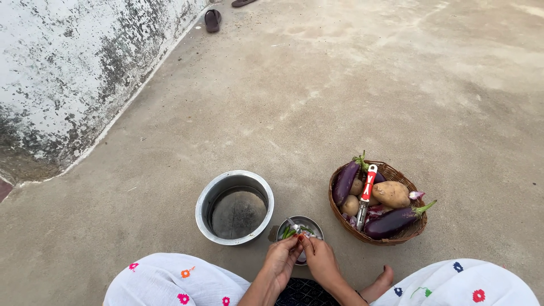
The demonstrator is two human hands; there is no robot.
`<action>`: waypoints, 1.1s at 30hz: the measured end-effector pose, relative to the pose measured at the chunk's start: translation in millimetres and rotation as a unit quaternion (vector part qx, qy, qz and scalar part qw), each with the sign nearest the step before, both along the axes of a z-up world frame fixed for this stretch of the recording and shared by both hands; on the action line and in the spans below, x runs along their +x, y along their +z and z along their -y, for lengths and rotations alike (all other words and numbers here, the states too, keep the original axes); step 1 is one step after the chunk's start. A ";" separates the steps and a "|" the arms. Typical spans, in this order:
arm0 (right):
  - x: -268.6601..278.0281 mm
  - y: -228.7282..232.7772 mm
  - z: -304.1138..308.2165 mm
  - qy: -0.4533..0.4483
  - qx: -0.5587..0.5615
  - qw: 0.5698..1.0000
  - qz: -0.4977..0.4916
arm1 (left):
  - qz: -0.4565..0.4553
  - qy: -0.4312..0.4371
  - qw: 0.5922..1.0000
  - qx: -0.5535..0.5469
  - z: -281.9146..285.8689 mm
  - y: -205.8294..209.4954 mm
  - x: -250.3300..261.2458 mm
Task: Peeling and cutting an onion with a knife while sitting on the floor.
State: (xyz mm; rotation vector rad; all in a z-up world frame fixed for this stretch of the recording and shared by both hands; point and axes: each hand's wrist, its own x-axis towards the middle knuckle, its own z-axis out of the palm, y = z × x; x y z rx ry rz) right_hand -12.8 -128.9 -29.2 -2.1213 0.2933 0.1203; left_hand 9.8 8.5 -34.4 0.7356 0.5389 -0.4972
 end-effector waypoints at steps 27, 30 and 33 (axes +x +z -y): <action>-7.4 58.1 -1.0 0.093 -0.163 0.981 0.040 | 0.061 -0.038 0.991 0.114 -3.0 17.9 -0.2; -8.8 67.5 -3.3 0.101 -0.223 0.969 0.039 | 0.093 -0.033 0.983 0.153 0.0 25.8 -0.9; -8.7 65.3 -0.2 0.099 -0.237 0.964 0.067 | 0.170 -0.081 0.956 0.226 4.2 24.3 -1.7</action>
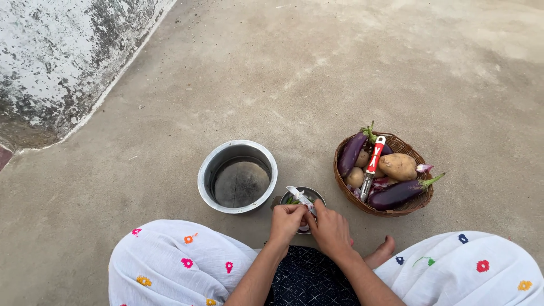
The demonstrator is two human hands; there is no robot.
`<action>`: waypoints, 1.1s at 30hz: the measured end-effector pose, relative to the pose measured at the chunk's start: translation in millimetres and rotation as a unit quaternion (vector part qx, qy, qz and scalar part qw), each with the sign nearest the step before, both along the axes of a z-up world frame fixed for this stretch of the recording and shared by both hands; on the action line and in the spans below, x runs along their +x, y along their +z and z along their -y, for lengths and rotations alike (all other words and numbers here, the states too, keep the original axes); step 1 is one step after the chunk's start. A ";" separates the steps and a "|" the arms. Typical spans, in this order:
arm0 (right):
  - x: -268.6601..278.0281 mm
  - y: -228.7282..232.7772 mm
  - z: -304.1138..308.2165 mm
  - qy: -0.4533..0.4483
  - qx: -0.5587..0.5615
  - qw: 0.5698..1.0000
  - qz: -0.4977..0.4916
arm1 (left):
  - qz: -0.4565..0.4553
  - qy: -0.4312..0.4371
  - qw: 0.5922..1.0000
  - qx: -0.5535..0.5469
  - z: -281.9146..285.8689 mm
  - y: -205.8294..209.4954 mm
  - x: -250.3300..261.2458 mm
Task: Peeling and cutting an onion with a knife while sitting on the floor.
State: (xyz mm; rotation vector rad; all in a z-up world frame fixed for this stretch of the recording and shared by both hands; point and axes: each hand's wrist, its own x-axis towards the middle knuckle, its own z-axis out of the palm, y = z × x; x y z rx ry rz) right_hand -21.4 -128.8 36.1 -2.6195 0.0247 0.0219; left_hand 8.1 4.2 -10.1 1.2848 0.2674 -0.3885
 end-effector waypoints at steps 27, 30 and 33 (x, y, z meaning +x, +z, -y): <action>-1.9 -13.6 -6.0 -0.023 -0.006 1.000 -0.012 | -0.067 0.027 0.997 0.000 1.4 -4.5 -4.3; -0.9 -16.0 -3.9 -0.025 -0.007 1.000 -0.013 | -0.081 0.032 0.996 -0.014 1.7 -3.7 -4.0; -1.9 -6.5 -5.1 -0.035 -0.010 0.999 -0.014 | -0.078 0.041 0.995 -0.048 0.6 -2.0 -4.2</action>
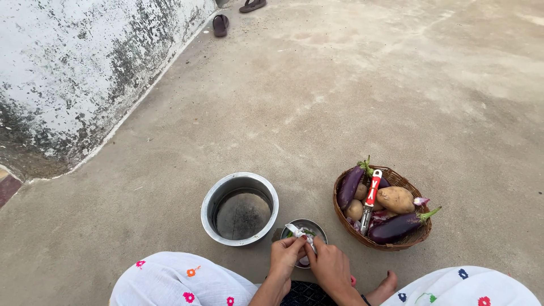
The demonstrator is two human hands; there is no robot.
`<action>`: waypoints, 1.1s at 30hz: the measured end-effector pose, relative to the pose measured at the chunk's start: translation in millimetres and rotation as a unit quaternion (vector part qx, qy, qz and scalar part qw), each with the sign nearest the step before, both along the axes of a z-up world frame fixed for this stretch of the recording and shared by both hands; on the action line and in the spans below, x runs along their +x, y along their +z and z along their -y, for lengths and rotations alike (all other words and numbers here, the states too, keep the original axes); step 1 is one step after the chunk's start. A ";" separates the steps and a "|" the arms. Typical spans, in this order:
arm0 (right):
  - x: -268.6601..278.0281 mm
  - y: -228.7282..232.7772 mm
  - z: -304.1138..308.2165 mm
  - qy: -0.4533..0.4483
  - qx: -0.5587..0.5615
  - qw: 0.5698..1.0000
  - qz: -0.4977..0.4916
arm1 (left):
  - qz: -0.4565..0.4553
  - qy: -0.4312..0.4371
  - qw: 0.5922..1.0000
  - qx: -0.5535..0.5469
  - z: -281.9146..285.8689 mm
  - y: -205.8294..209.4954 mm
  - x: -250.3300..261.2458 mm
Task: Peeling and cutting an onion with a knife while sitting on the floor.
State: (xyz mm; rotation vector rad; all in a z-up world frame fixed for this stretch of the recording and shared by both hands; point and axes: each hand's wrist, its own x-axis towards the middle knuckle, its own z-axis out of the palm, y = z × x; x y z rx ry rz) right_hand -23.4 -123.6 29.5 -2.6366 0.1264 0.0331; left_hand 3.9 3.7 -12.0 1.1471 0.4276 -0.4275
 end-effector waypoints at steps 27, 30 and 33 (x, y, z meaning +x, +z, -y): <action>1.0 6.4 6.8 -0.062 0.080 0.985 0.141 | 0.296 -0.092 0.850 0.426 7.0 60.8 -21.6; -1.4 22.1 6.0 -0.097 0.067 0.985 0.124 | 0.318 -0.116 0.817 0.466 6.5 72.6 -24.1; 0.8 11.8 7.7 -0.096 0.050 0.983 0.150 | 0.339 -0.106 0.808 0.470 7.9 66.5 -19.8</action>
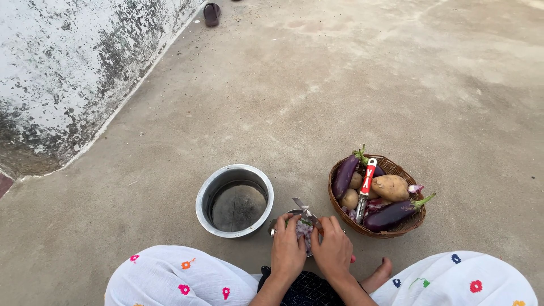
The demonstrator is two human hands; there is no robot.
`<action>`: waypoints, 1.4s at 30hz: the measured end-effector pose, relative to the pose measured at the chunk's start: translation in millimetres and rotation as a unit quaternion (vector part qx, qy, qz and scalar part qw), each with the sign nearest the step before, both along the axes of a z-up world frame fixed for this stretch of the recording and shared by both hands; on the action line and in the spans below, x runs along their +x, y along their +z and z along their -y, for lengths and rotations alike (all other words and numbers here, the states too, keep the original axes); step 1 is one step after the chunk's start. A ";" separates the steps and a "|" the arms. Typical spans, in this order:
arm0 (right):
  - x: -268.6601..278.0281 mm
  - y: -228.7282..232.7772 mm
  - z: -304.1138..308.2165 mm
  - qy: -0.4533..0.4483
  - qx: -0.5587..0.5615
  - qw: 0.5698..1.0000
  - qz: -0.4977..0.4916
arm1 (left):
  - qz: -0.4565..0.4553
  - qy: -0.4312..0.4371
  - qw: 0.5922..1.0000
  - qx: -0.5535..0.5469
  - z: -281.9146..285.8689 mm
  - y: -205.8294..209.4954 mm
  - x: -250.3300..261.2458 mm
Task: Peeling and cutting an onion with a knife while sitting on the floor.
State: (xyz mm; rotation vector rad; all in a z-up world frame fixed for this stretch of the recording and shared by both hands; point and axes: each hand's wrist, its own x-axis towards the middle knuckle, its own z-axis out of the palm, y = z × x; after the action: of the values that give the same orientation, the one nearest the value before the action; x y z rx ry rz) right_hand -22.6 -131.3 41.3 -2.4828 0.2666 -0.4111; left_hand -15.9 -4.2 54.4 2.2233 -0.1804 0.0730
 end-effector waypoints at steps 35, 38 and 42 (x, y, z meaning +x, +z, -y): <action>13.3 -22.2 8.4 -0.065 0.149 0.985 -0.061 | -0.046 -0.016 0.972 0.230 4.5 -46.6 9.6; 12.3 -23.7 10.5 -0.067 0.155 0.984 -0.059 | -0.026 -0.001 0.979 0.201 7.8 -61.7 9.1; 14.3 -15.2 6.2 -0.079 0.170 0.978 -0.087 | 0.000 -0.024 0.977 0.210 8.7 -57.5 9.4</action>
State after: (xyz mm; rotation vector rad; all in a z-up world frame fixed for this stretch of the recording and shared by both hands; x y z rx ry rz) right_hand -8.2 -137.6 26.1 -2.1670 0.5612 -0.1920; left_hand -6.5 -12.9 -3.1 2.6390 -0.2696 0.0093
